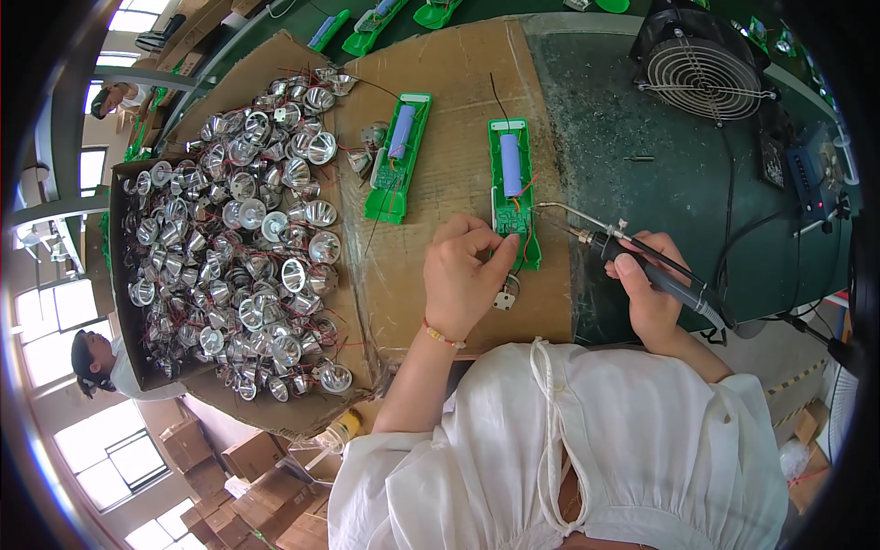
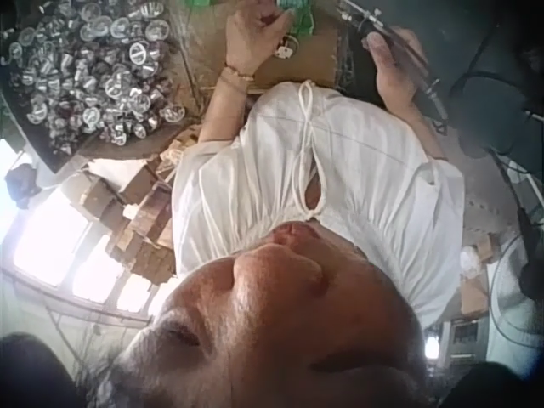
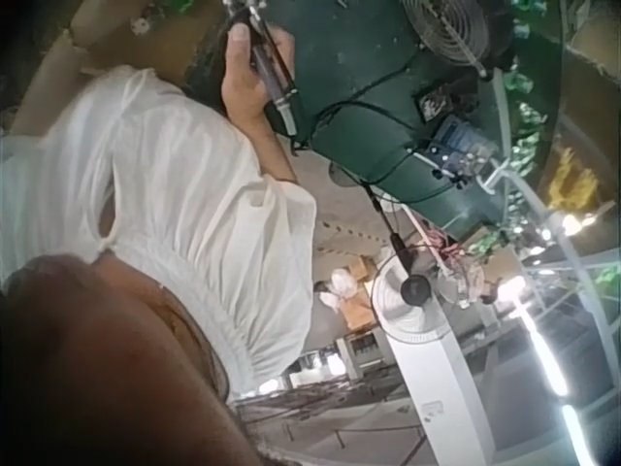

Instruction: Soldering electrical wires and components onto a green plastic circuit board housing at an assembly line station.

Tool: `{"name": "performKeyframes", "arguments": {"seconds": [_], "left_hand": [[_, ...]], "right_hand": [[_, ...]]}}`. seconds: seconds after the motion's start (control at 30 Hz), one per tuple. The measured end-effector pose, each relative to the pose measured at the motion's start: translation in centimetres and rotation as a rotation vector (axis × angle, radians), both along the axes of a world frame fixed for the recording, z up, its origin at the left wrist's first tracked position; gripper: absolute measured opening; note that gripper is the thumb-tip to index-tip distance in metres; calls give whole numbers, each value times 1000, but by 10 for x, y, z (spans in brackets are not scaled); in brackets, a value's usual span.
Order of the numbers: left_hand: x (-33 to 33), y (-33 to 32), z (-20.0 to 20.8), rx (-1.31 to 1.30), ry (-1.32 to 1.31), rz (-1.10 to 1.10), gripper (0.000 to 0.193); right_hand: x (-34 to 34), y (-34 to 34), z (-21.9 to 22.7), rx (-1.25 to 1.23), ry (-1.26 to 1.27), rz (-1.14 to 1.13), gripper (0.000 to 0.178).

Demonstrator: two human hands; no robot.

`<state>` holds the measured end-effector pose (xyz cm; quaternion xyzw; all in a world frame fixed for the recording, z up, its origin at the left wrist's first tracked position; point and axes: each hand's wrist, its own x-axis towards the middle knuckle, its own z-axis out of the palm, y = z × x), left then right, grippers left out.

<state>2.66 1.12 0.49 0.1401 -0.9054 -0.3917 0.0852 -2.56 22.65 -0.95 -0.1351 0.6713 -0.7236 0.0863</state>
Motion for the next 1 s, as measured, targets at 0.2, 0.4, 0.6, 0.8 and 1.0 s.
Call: {"name": "performKeyframes", "arguments": {"seconds": [0.2, 0.4, 0.6, 0.8, 1.0], "left_hand": [[8, -8, 15, 316, -78, 224, 17], [-70, -22, 10, 4, -197, -80, 16], [-233, -95, 33, -146, 13, 101, 45], [-181, -124, 51, -597, -52, -68, 52], [-114, -86, 29, -548, -173, -197, 39]], "right_hand": [[-16, 10, -3, -39, 22, -65, 16], [-27, 21, -10, 4, 8, -133, 13], [-27, 13, -15, -1, -53, -156, 14], [-30, 19, -19, -27, -147, -184, 14], [-33, 14, -12, -44, -103, -129, 13]]}}
